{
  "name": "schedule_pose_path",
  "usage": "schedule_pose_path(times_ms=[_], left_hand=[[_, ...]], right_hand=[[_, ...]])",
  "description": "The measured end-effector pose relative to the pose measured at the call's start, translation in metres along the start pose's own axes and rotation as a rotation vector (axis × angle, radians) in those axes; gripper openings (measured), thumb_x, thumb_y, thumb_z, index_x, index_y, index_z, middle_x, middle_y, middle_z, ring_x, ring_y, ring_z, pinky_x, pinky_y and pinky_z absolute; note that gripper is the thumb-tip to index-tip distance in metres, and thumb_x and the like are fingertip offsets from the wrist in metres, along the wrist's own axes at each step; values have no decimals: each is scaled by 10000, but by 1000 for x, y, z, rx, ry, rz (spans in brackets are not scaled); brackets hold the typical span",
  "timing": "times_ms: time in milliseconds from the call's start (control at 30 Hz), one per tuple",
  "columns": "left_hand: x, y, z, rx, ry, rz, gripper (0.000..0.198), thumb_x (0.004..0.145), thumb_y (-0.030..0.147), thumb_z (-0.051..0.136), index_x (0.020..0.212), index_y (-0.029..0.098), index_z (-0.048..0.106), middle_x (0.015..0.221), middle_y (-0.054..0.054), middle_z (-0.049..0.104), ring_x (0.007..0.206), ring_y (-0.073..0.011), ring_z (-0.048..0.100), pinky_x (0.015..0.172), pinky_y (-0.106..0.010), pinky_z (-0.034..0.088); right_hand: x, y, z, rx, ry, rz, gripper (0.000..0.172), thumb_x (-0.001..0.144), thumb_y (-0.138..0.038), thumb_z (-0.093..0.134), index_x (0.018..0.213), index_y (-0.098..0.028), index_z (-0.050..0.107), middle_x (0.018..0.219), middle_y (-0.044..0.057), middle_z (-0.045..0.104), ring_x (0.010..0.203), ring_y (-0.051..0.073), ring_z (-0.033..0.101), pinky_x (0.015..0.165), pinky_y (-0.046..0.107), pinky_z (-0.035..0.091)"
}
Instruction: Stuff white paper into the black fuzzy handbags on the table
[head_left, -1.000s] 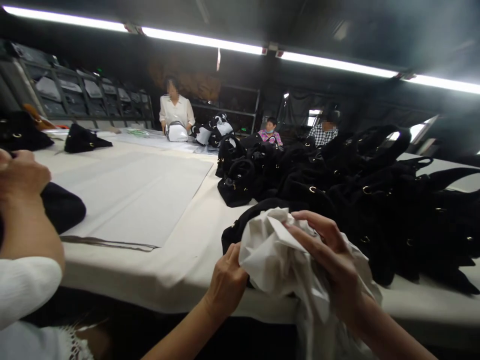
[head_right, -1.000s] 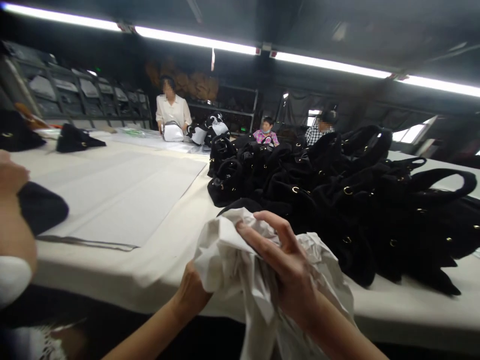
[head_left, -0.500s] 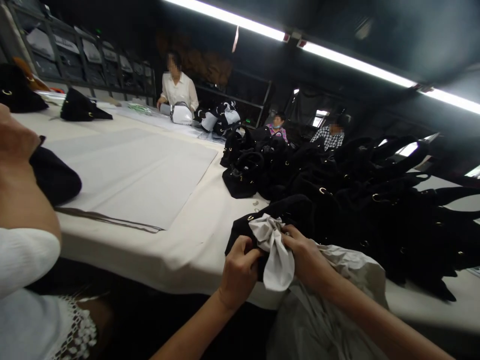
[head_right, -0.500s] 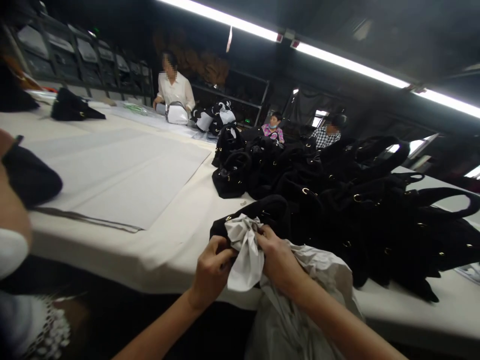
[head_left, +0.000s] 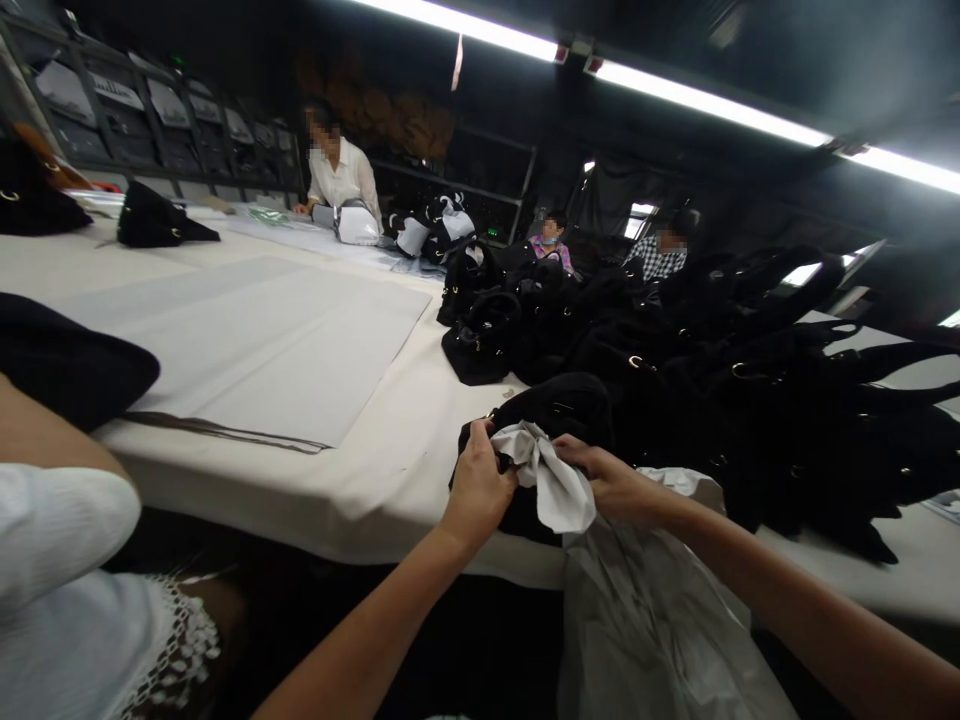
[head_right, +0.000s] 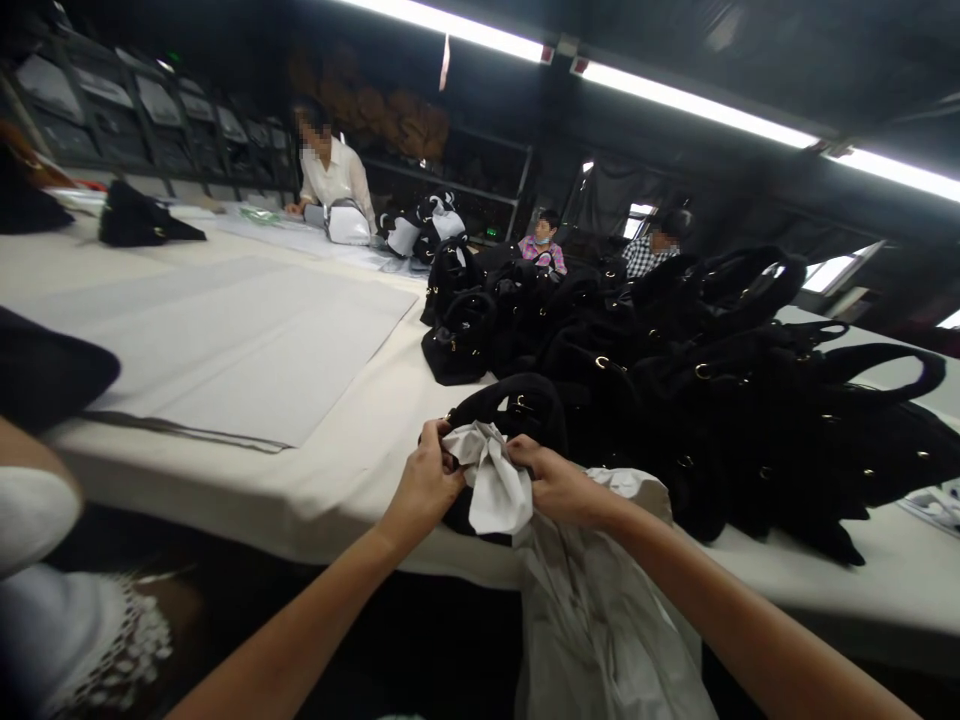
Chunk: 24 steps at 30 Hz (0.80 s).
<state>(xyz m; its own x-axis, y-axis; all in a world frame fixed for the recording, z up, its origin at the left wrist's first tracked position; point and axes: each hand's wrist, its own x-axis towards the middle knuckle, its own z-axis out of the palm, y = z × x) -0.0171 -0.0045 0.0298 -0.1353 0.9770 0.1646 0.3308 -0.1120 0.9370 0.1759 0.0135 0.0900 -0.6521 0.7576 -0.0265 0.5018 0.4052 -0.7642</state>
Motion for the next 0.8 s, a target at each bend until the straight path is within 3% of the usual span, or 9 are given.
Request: schedule_pose_path(times_ms=[100, 233, 300, 400, 500, 600, 700, 800], left_hand=[[-3, -2, 2, -38, 8, -10, 502, 752, 112, 638, 1207, 182, 436, 902, -40, 631, 830, -189, 626, 790, -295, 478], [-2, -3, 3, -125, 47, -39, 502, 710, 125, 688, 1149, 187, 453, 791, 16, 610, 729, -154, 606, 704, -255, 463], [-4, -5, 3, -162, 89, -65, 416, 704, 113, 682, 1072, 179, 500, 748, 25, 606, 685, -138, 593, 673, -241, 456], [-11, -10, 1, -191, 121, -86, 137, 748, 157, 658, 859, 170, 578, 677, 22, 602, 616, -120, 560, 615, -223, 428], [-17, -18, 0, -320, 98, -3, 89, 807, 227, 635, 867, 164, 652, 738, -2, 664, 684, -135, 594, 634, -222, 435], [-21, -26, -1, -463, 52, 40, 201, 821, 284, 662, 975, 157, 684, 843, -23, 706, 770, -155, 612, 678, -229, 461], [-24, -33, 1, -517, 2, 54, 195, 823, 303, 677, 936, 144, 671, 812, -21, 684, 740, -146, 573, 664, -227, 454], [-28, -36, 4, -591, -37, 79, 142, 834, 278, 658, 883, 147, 632, 763, -2, 622, 699, -124, 518, 635, -213, 435]], right_hand=[[2, 0, 11, 187, 198, 87, 303, 736, -399, 770, 897, -147, 724, 966, 69, 624, 853, 200, 575, 729, 287, 462], [4, -18, 21, 485, 456, 120, 400, 597, -427, 880, 837, -150, 719, 798, 39, 656, 675, 154, 543, 581, 241, 419], [2, -27, 22, 545, 526, 104, 407, 582, -417, 893, 848, -161, 720, 723, 25, 648, 627, 149, 529, 542, 234, 408], [2, -31, 21, 513, 564, 73, 425, 629, -399, 872, 962, -176, 729, 785, 36, 679, 669, 173, 576, 614, 265, 475], [8, -23, 19, 331, 504, -48, 357, 713, -315, 816, 1041, -202, 731, 919, 42, 693, 791, 189, 620, 744, 292, 503], [20, -14, 16, 16, 269, -209, 198, 811, -252, 737, 1002, -203, 753, 1054, 70, 662, 947, 214, 626, 833, 313, 488], [27, -7, 13, -121, 73, -224, 145, 852, -255, 709, 973, -196, 764, 1051, 80, 649, 939, 216, 635, 796, 311, 496], [28, -5, 14, -188, 39, -241, 124, 864, -227, 664, 939, -195, 757, 1061, 73, 648, 955, 213, 629, 818, 311, 495]])
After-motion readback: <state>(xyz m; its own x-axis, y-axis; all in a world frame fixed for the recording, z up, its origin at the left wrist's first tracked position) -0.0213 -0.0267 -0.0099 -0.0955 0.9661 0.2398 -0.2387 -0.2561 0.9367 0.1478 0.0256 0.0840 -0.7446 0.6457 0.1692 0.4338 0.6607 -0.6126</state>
